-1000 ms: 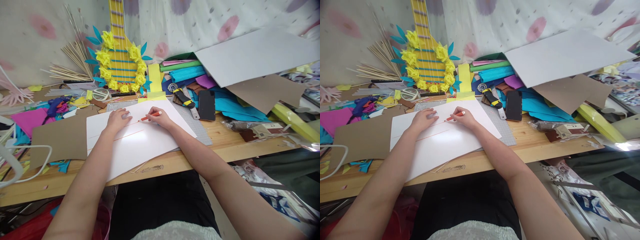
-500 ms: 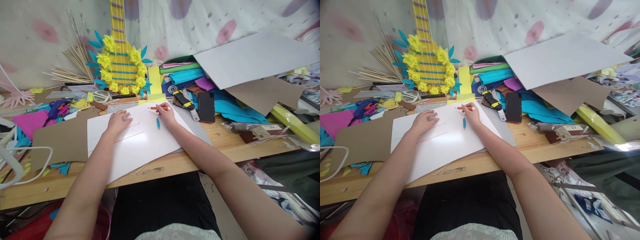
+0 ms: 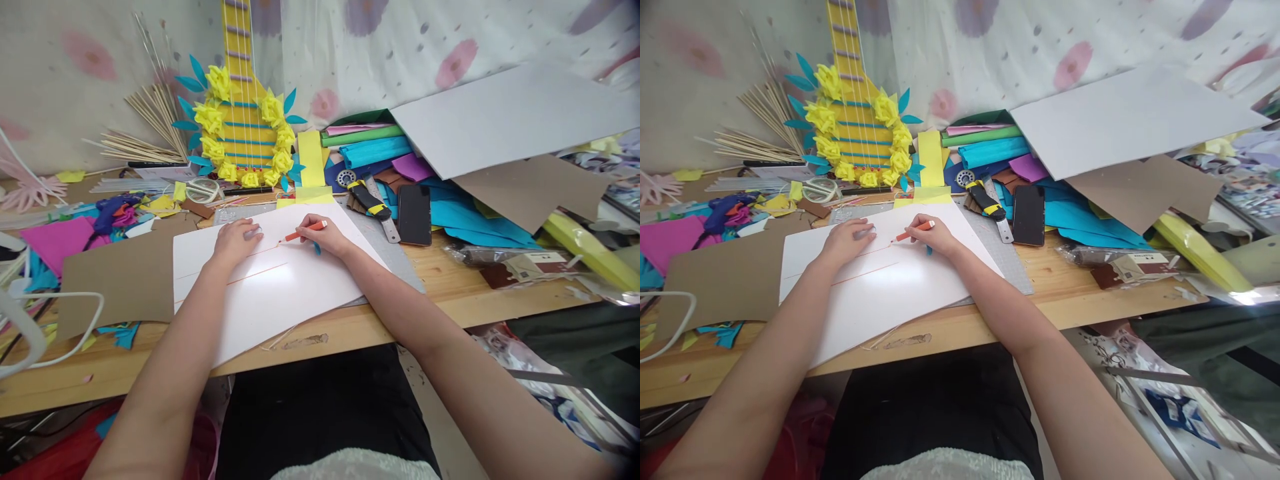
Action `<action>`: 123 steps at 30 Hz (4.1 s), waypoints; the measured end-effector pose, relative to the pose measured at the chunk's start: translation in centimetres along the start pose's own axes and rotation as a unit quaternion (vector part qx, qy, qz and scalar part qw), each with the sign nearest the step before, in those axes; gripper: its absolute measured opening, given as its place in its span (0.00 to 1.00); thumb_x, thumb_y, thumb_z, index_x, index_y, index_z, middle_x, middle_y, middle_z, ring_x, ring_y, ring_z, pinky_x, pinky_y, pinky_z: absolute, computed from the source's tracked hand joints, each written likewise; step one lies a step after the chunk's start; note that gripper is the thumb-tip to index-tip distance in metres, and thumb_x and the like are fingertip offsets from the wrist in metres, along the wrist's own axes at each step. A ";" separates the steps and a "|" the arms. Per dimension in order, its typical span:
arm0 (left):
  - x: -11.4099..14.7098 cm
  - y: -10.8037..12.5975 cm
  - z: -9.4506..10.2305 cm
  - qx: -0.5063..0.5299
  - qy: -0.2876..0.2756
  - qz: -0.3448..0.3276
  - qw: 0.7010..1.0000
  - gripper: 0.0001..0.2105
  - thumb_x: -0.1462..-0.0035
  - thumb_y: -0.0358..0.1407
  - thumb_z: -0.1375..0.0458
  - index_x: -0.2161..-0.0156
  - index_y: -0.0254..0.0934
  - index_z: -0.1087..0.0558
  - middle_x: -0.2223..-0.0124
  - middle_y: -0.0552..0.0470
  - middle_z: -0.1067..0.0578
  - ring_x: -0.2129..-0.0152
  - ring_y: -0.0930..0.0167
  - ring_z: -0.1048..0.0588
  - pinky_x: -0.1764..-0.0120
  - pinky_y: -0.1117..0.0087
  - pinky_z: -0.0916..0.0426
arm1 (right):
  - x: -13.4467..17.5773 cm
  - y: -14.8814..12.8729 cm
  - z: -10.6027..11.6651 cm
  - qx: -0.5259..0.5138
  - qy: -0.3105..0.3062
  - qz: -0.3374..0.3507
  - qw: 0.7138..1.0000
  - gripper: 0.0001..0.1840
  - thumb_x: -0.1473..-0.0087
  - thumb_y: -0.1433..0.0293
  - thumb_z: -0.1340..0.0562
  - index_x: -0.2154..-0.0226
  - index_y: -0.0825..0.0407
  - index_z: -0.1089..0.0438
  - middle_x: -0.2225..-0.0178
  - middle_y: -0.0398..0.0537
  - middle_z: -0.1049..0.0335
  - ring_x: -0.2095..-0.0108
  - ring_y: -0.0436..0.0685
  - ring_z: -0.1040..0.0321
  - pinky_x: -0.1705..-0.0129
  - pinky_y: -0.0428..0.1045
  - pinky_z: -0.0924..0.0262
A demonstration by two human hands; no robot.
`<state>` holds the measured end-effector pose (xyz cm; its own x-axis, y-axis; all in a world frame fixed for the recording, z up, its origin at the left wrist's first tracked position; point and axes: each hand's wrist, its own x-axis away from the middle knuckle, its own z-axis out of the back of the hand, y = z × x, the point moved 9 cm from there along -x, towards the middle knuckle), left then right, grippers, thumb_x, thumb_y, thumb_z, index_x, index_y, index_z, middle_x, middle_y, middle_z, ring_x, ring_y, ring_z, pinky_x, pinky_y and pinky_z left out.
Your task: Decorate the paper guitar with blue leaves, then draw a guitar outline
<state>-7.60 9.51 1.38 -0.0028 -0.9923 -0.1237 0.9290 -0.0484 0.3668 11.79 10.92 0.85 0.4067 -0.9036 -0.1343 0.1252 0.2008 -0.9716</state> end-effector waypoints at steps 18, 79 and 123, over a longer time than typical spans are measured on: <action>0.0 0.0 -0.1 0.000 -0.001 -0.005 1.000 0.17 0.46 0.42 0.47 0.53 0.42 0.25 0.44 0.51 0.30 0.45 0.66 0.34 0.41 0.64 0.44 | -0.2 -0.5 0.8 0.016 0.042 0.018 0.999 0.11 0.55 0.62 0.38 0.74 0.53 0.35 0.76 0.41 0.32 0.73 0.48 0.36 0.68 0.45 0.44; -0.1 0.1 0.0 -0.011 0.001 -0.004 1.000 0.17 0.45 0.40 0.46 0.53 0.39 0.24 0.44 0.50 0.30 0.45 0.64 0.34 0.41 0.62 0.44 | -0.1 -0.3 0.0 0.037 0.004 0.014 0.999 0.12 0.55 0.60 0.38 0.73 0.52 0.34 0.75 0.41 0.30 0.71 0.50 0.35 0.65 0.46 0.44; 0.0 0.2 0.0 -0.012 -0.005 -0.010 1.000 0.17 0.45 0.41 0.47 0.53 0.40 0.24 0.44 0.51 0.30 0.45 0.66 0.34 0.41 0.64 0.44 | -0.9 0.2 1.2 0.025 0.008 0.008 1.000 0.13 0.56 0.59 0.36 0.73 0.53 0.32 0.73 0.44 0.29 0.70 0.50 0.33 0.63 0.47 0.41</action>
<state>-7.45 9.53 1.46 -0.0247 -0.9922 -0.1218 0.9375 -0.0653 0.3417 12.52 12.23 1.01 0.3955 -0.9056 -0.1533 0.1645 0.2340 -0.9582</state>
